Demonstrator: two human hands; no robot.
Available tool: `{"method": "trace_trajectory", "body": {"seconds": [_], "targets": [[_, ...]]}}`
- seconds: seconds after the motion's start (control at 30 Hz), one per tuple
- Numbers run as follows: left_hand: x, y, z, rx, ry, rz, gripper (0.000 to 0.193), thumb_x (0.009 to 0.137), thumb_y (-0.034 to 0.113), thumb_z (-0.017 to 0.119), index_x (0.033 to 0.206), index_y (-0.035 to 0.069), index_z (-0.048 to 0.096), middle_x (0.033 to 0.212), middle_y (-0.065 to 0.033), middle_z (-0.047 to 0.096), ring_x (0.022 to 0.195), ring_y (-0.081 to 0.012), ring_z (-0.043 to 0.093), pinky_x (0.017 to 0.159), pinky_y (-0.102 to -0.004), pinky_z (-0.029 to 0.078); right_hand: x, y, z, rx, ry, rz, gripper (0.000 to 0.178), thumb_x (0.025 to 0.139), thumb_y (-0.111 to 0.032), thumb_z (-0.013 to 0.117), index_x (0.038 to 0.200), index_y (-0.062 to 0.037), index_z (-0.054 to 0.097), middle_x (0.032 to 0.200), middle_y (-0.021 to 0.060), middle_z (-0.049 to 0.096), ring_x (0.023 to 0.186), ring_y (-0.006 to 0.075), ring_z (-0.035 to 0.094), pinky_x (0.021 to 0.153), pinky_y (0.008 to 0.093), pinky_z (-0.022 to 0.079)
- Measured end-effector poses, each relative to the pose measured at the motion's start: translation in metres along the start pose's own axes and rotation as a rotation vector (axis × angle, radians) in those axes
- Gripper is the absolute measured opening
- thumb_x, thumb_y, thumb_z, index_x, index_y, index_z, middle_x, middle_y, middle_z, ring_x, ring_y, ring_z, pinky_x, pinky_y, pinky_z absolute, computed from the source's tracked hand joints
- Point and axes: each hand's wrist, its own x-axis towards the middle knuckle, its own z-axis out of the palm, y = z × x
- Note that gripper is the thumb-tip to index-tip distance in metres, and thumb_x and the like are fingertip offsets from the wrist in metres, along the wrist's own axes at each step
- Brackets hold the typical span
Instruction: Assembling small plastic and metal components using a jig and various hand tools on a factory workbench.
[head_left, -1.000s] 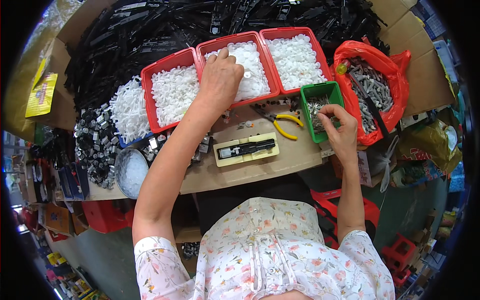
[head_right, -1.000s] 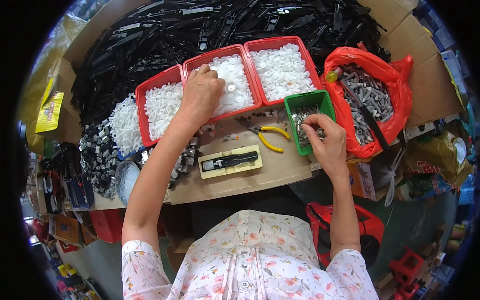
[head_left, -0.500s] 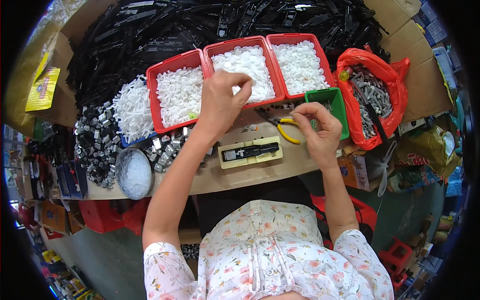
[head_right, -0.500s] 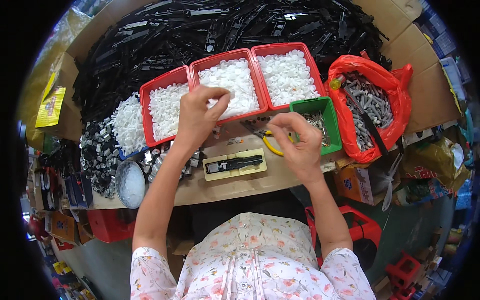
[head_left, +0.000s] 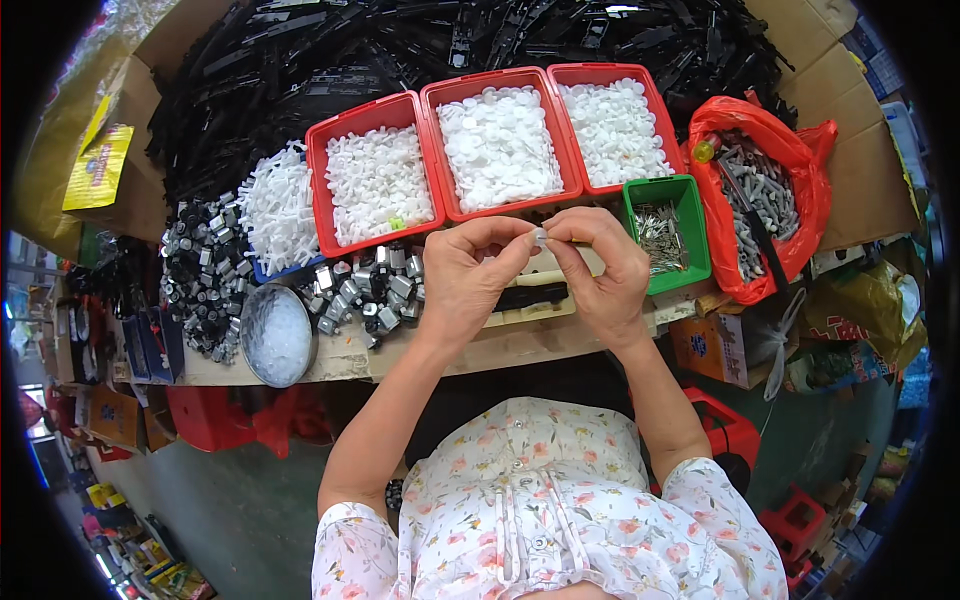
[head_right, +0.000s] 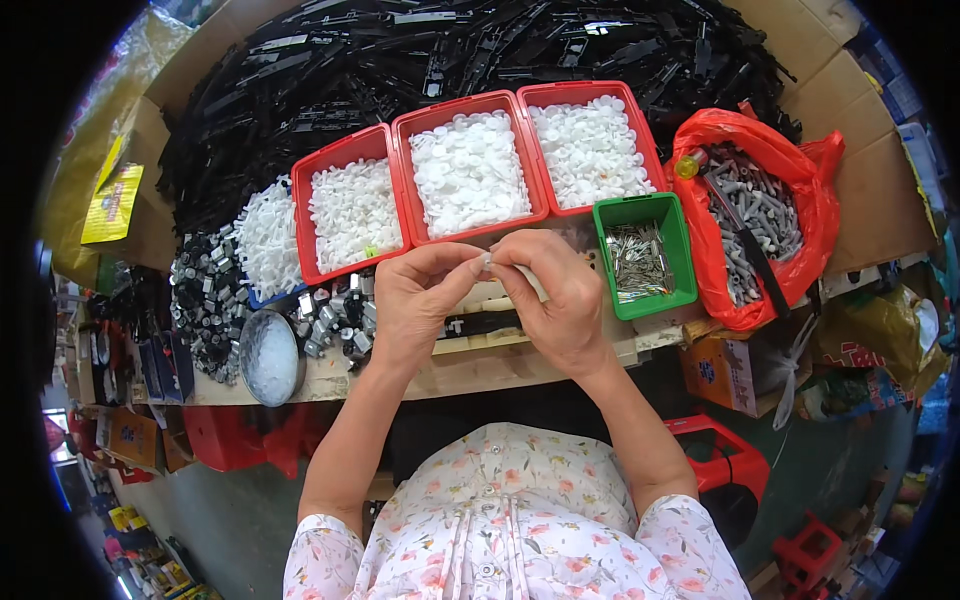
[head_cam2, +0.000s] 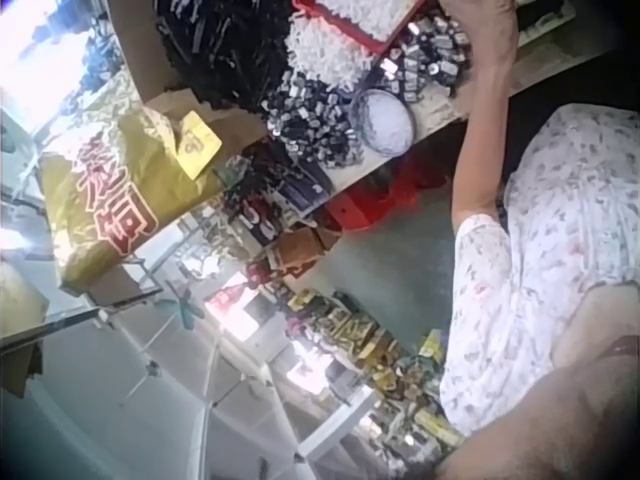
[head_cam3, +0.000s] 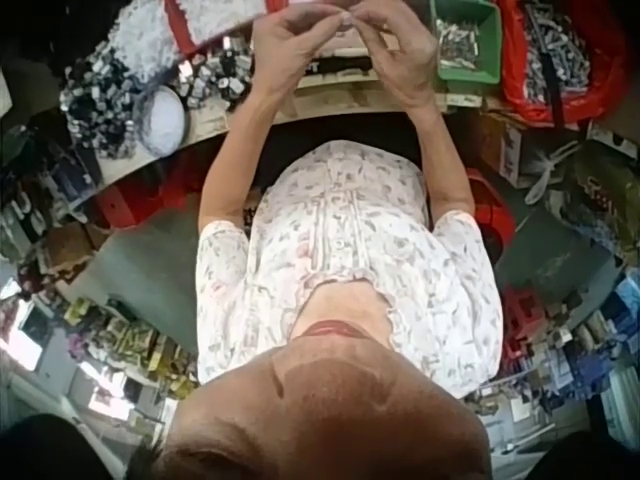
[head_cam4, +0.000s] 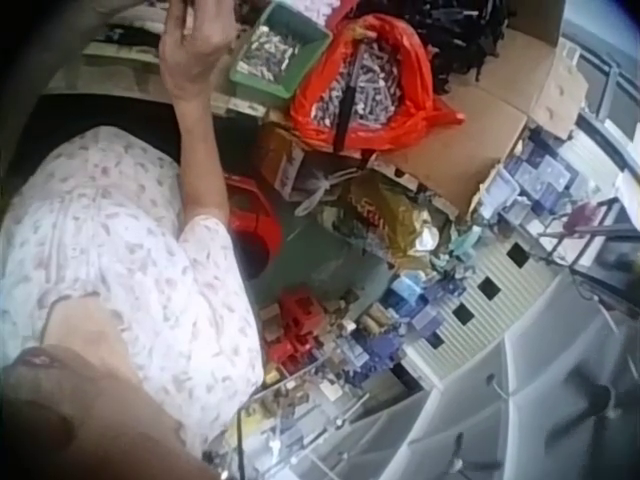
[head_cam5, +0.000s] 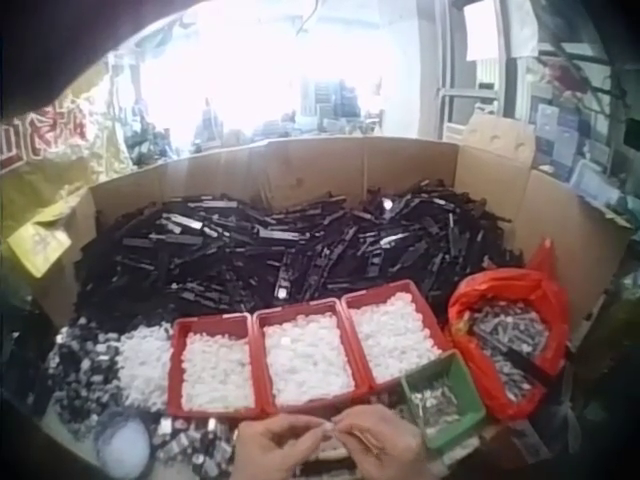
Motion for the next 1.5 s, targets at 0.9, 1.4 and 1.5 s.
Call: {"method": "trace_trajectory", "body": {"seconds": [0.9, 1.4, 1.5], "targets": [[-0.022, -0.016, -0.03, 0.527, -0.076, 0.471, 0.035, 0.074, 0.009, 0.084, 0.106, 0.004, 0.073, 0.098, -0.0071, 0.07, 0.095, -0.0215, 0.062, 0.084, -0.033, 0.049, -0.016, -0.009, 0.005, 0.068, -0.131, 0.036, 0.013, 0.079, 0.006, 0.071, 0.09, 0.0012, 0.066, 0.09, 0.0119, 0.067, 0.082, 0.0248, 0.066, 0.072, 0.0328, 0.051], [-0.052, -0.025, -0.048, 0.871, 0.068, 0.645, 0.037, 0.067, 0.014, 0.087, 0.1, 0.004, 0.072, 0.096, -0.0089, 0.067, 0.093, -0.0294, 0.06, 0.081, -0.0387, 0.05, -0.029, 0.001, 0.009, -0.116, -0.371, -0.017, 0.016, 0.077, 0.002, 0.072, 0.091, -0.0018, 0.066, 0.104, 0.0128, 0.062, 0.092, 0.0289, 0.063, 0.078, 0.0372, 0.049], [-0.064, -0.037, -0.054, 0.996, 0.056, 0.739, 0.033, 0.068, 0.013, 0.086, 0.098, 0.005, 0.073, 0.098, -0.0076, 0.066, 0.095, -0.0296, 0.06, 0.082, -0.0409, 0.05, -0.029, 0.001, 0.011, -0.168, -0.422, -0.027, 0.013, 0.078, -0.002, 0.071, 0.09, -0.003, 0.066, 0.106, 0.0125, 0.061, 0.098, 0.0308, 0.061, 0.083, 0.0402, 0.047]]}}
